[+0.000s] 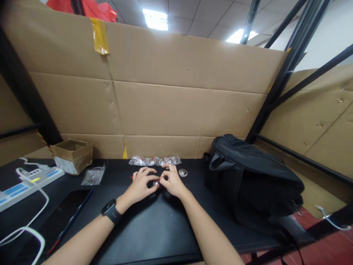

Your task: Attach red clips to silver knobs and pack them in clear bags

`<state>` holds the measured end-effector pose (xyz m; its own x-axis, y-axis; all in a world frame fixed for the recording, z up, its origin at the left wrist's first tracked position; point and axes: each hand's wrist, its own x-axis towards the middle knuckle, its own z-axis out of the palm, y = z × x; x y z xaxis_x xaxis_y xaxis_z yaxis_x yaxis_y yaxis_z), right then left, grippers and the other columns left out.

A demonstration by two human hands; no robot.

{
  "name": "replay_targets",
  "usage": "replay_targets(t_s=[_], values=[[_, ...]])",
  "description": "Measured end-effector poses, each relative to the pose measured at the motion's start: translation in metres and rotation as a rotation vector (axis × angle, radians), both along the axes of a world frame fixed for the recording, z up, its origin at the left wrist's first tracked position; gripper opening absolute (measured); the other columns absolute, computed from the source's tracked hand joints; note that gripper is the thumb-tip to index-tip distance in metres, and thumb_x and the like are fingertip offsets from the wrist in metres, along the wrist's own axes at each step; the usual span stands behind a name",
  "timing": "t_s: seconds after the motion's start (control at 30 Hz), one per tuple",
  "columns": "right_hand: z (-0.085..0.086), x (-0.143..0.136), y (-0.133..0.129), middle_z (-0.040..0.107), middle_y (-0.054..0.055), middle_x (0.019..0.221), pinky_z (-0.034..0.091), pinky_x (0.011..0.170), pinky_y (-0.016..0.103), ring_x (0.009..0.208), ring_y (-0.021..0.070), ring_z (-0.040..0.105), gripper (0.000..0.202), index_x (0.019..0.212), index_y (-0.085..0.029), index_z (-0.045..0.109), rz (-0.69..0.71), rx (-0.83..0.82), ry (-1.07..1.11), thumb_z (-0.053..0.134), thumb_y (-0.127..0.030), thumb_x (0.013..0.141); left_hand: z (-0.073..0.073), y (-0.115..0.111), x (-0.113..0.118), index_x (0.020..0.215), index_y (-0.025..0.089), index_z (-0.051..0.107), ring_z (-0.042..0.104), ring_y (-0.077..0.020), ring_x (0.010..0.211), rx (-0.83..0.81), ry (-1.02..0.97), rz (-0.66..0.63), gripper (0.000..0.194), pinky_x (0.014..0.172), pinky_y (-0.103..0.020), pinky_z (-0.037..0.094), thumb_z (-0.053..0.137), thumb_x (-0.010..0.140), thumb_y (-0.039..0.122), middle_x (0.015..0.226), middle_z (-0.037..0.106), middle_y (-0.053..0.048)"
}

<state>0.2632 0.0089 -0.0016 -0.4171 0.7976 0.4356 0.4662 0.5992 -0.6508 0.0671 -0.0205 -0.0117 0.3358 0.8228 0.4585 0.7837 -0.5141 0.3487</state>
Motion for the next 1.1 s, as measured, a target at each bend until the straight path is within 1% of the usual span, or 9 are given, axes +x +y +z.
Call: replay_targets(t_s=[0.2,0.27,0.37,0.5,0.6,0.67,0.73,0.87,1.1], values=[[-0.006,0.002,0.004,0.057,0.006,0.121,0.035,0.105,0.041,0.116,0.0236,0.048,0.014,0.073,-0.021,0.070,-0.017,-0.022,-0.086,0.063,-0.022,0.085,-0.005,0.005,-0.007,0.111,0.034,0.068,0.045,-0.0270,0.120,-0.060,-0.012,-0.055,0.024,0.092,-0.043,0.035,0.056,0.092,0.042,0.126,0.061,-0.003],[-0.009,0.003,0.006,0.058,0.006,0.119,0.036,0.103,0.040,0.113,0.0231,0.050,0.017,0.073,-0.021,0.070,-0.023,0.004,-0.121,0.062,-0.024,0.088,-0.005,0.010,-0.013,0.115,0.034,0.066,0.047,-0.0256,0.118,-0.053,-0.010,-0.016,0.025,0.090,-0.042,0.035,0.050,0.095,0.036,0.124,0.062,-0.003],[-0.011,0.007,0.010,0.060,0.006,0.114,0.038,0.099,0.038,0.107,0.0216,0.052,0.023,0.075,-0.020,0.068,-0.055,0.047,-0.182,0.055,-0.027,0.093,-0.004,0.021,-0.031,0.114,0.032,0.065,0.047,-0.0257,0.118,-0.001,0.020,0.127,0.031,0.090,-0.043,0.034,0.043,0.095,0.021,0.122,0.064,-0.004],[-0.011,0.025,0.018,0.061,0.006,0.117,0.038,0.093,0.040,0.108,0.0233,0.051,0.013,0.099,-0.024,0.066,-0.233,0.042,-0.344,0.057,-0.023,0.089,-0.001,0.030,-0.057,0.102,0.028,0.069,0.048,-0.0290,0.115,-0.019,0.063,0.311,0.025,0.090,-0.045,0.033,0.051,0.086,0.019,0.117,0.067,-0.006],[-0.012,0.044,0.025,0.053,0.009,0.134,0.034,0.095,0.044,0.122,0.0289,0.044,0.038,0.119,-0.026,0.060,-0.373,0.004,-0.447,0.063,-0.021,0.081,0.000,0.031,-0.068,0.091,0.027,0.071,0.048,-0.0304,0.112,-0.081,0.096,0.337,0.016,0.090,-0.045,0.033,0.060,0.080,0.026,0.111,0.068,-0.006],[-0.013,0.057,0.030,0.051,0.010,0.139,0.033,0.094,0.044,0.124,0.0308,0.043,0.045,0.126,-0.026,0.057,-0.424,-0.038,-0.485,0.062,-0.021,0.081,0.001,0.030,-0.070,0.088,0.028,0.072,0.047,-0.0310,0.113,-0.097,0.118,0.322,0.014,0.091,-0.045,0.033,0.064,0.077,0.030,0.111,0.068,-0.006],[-0.015,0.066,0.033,0.056,0.010,0.135,0.033,0.091,0.043,0.121,0.0305,0.047,0.044,0.126,-0.027,0.057,-0.441,-0.088,-0.509,0.060,-0.021,0.083,0.000,0.028,-0.070,0.089,0.028,0.073,0.047,-0.0313,0.113,-0.095,0.132,0.322,0.016,0.091,-0.045,0.032,0.065,0.075,0.031,0.111,0.067,-0.006],[-0.015,0.072,0.035,0.065,0.006,0.118,0.032,0.087,0.040,0.109,0.0272,0.055,0.029,0.114,-0.029,0.063,-0.441,-0.128,-0.525,0.057,-0.023,0.087,-0.002,0.027,-0.069,0.086,0.028,0.073,0.047,-0.0311,0.110,-0.087,0.144,0.347,0.012,0.091,-0.045,0.032,0.066,0.077,0.030,0.108,0.067,-0.006],[-0.015,0.072,0.036,0.068,0.004,0.111,0.032,0.085,0.037,0.106,0.0250,0.058,0.024,0.108,-0.028,0.065,-0.440,-0.100,-0.487,0.061,-0.023,0.085,-0.003,0.025,-0.064,0.076,0.026,0.071,0.048,-0.0301,0.110,-0.058,0.121,0.326,0.010,0.090,-0.044,0.031,0.062,0.081,0.025,0.104,0.068,-0.006]])
